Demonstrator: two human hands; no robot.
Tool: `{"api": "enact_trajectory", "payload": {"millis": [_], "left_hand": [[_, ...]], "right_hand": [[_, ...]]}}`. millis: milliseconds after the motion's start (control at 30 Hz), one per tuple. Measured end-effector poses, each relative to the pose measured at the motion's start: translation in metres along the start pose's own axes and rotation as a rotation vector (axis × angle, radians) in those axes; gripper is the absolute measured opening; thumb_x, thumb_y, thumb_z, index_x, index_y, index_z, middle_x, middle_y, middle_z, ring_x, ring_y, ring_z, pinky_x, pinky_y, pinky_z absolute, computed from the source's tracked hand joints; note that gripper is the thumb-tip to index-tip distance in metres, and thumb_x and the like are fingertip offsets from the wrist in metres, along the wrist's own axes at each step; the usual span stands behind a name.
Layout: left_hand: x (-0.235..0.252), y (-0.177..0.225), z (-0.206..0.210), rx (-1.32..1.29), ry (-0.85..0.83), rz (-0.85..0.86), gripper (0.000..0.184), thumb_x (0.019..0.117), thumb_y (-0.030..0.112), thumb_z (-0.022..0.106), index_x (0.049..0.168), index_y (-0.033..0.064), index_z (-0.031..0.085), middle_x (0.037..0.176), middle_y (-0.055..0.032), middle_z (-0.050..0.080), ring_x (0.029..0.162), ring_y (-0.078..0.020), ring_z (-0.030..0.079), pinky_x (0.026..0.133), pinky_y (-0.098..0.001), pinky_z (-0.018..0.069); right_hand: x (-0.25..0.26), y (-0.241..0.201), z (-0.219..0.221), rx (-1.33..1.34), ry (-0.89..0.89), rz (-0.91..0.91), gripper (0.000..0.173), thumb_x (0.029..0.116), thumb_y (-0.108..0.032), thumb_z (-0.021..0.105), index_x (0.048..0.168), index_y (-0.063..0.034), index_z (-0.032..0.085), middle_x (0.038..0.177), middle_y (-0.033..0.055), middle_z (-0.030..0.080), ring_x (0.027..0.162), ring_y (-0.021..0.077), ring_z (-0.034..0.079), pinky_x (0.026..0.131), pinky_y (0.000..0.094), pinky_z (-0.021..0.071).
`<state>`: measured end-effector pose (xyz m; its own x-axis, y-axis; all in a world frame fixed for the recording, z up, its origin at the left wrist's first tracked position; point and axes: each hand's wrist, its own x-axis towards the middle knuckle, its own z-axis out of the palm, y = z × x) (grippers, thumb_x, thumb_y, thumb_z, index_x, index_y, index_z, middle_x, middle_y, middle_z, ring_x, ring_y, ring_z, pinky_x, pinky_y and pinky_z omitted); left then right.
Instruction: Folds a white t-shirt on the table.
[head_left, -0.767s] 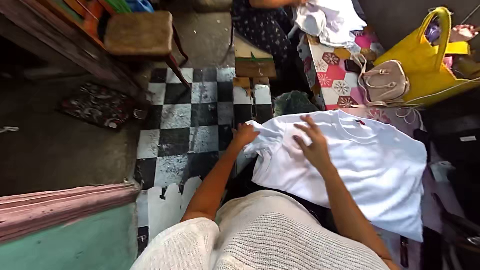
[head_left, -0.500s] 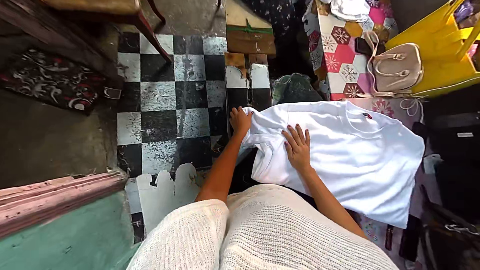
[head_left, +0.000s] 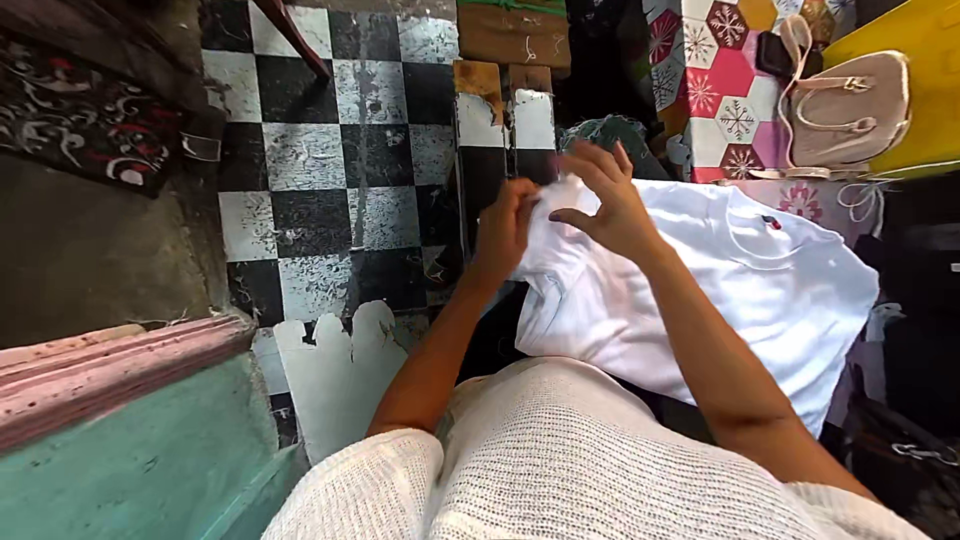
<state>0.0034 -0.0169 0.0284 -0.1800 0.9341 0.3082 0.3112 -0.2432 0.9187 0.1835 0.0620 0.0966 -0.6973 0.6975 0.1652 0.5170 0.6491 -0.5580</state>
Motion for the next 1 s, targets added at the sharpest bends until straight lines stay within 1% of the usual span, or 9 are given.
{"api": "enact_trajectory", "payload": {"millis": [100, 167, 300, 433, 500, 600, 700, 833, 1000], "left_hand": [[-0.045, 0.013, 0.006, -0.061, 0.063, 0.043, 0.029, 0.0967, 0.011, 0.069, 0.115, -0.0067, 0.056, 0.113, -0.021, 0.066, 0.098, -0.0228, 0.069, 0.085, -0.0359, 0.0591], [-0.075, 0.001, 0.0, 0.025, -0.1, -0.163, 0.026, 0.0932, 0.014, 0.072, 0.11, -0.0056, 0.067, 0.098, -0.0178, 0.072, 0.084, -0.0257, 0.072, 0.076, -0.0433, 0.0605], [-0.085, -0.02, -0.046, -0.131, -0.743, -0.577, 0.032, 0.099, 0.017, 0.066, 0.122, -0.0057, 0.067, 0.107, -0.018, 0.074, 0.095, -0.0248, 0.072, 0.092, -0.0436, 0.0562], [-0.057, -0.065, -0.037, 0.101, -0.404, -0.606, 0.027, 0.1056, 0.014, 0.052, 0.122, -0.0031, 0.067, 0.109, -0.0225, 0.071, 0.095, -0.0348, 0.071, 0.086, -0.0547, 0.0571], [-0.03, -0.096, -0.01, 0.376, -0.286, -0.543, 0.039, 0.1024, 0.019, 0.061, 0.134, -0.0032, 0.06, 0.132, -0.0297, 0.06, 0.122, -0.0487, 0.057, 0.098, -0.0658, 0.0477], [-0.001, -0.145, 0.024, 0.595, -0.348, -0.478, 0.044, 0.093, 0.019, 0.074, 0.127, -0.0082, 0.064, 0.134, -0.0346, 0.053, 0.13, -0.0538, 0.047, 0.102, -0.0668, 0.0415], [0.011, -0.154, 0.022, 0.523, -0.446, -0.506, 0.03, 0.0958, 0.016, 0.07, 0.111, -0.0094, 0.069, 0.126, -0.032, 0.058, 0.128, -0.0497, 0.049, 0.103, -0.0663, 0.0389], [0.048, -0.1, -0.013, 0.106, -0.3, -0.457, 0.032, 0.1026, 0.014, 0.058, 0.12, -0.0124, 0.058, 0.114, -0.0321, 0.064, 0.107, -0.0443, 0.064, 0.096, -0.0595, 0.0497], [0.076, -0.017, -0.036, -0.144, 0.048, -0.009, 0.022, 0.0956, 0.011, 0.07, 0.109, -0.005, 0.063, 0.089, -0.0103, 0.069, 0.077, -0.0099, 0.064, 0.074, -0.0282, 0.0544]], "right_hand": [[0.014, -0.027, -0.03, 0.091, -0.147, -0.165, 0.016, 0.0952, -0.011, 0.065, 0.1, -0.0039, 0.078, 0.094, 0.009, 0.074, 0.096, 0.0221, 0.069, 0.098, 0.045, 0.0506], [0.003, -0.035, -0.047, 0.109, -0.156, -0.19, 0.018, 0.0973, -0.009, 0.06, 0.098, -0.0026, 0.077, 0.095, 0.0078, 0.071, 0.095, 0.0159, 0.067, 0.09, 0.0329, 0.0559], [-0.023, -0.029, -0.061, 0.238, -0.042, -0.131, 0.022, 0.1064, -0.018, 0.051, 0.105, -0.0026, 0.066, 0.104, 0.0031, 0.069, 0.101, 0.0045, 0.066, 0.093, 0.0254, 0.0561], [-0.029, -0.032, -0.052, 0.292, -0.111, -0.101, 0.016, 0.1021, -0.019, 0.06, 0.103, -0.0043, 0.068, 0.097, -0.0014, 0.072, 0.089, -0.0014, 0.067, 0.083, 0.0197, 0.0582], [-0.026, -0.037, -0.047, 0.246, -0.226, -0.114, 0.017, 0.0968, -0.014, 0.066, 0.104, -0.0013, 0.074, 0.099, 0.0036, 0.075, 0.091, 0.0045, 0.07, 0.086, 0.0229, 0.0586], [-0.024, -0.041, -0.053, 0.229, -0.381, -0.191, 0.019, 0.098, -0.01, 0.062, 0.1, -0.0041, 0.08, 0.1, 0.0051, 0.077, 0.105, 0.01, 0.071, 0.099, 0.0241, 0.0543], [-0.017, -0.046, -0.071, 0.28, -0.459, -0.261, 0.022, 0.0988, -0.005, 0.056, 0.096, -0.0043, 0.078, 0.096, 0.0028, 0.077, 0.103, 0.0075, 0.071, 0.1, 0.0233, 0.0541], [0.017, -0.037, -0.072, 0.169, -0.425, -0.296, 0.023, 0.0946, -0.004, 0.055, 0.097, -0.0046, 0.078, 0.096, 0.0046, 0.076, 0.092, 0.0107, 0.072, 0.086, 0.03, 0.0591], [0.079, -0.014, -0.043, 0.145, -0.31, -0.257, 0.012, 0.0929, -0.006, 0.068, 0.098, -0.0026, 0.078, 0.125, 0.02, 0.065, 0.119, 0.0256, 0.063, 0.103, 0.0379, 0.0519]]}}
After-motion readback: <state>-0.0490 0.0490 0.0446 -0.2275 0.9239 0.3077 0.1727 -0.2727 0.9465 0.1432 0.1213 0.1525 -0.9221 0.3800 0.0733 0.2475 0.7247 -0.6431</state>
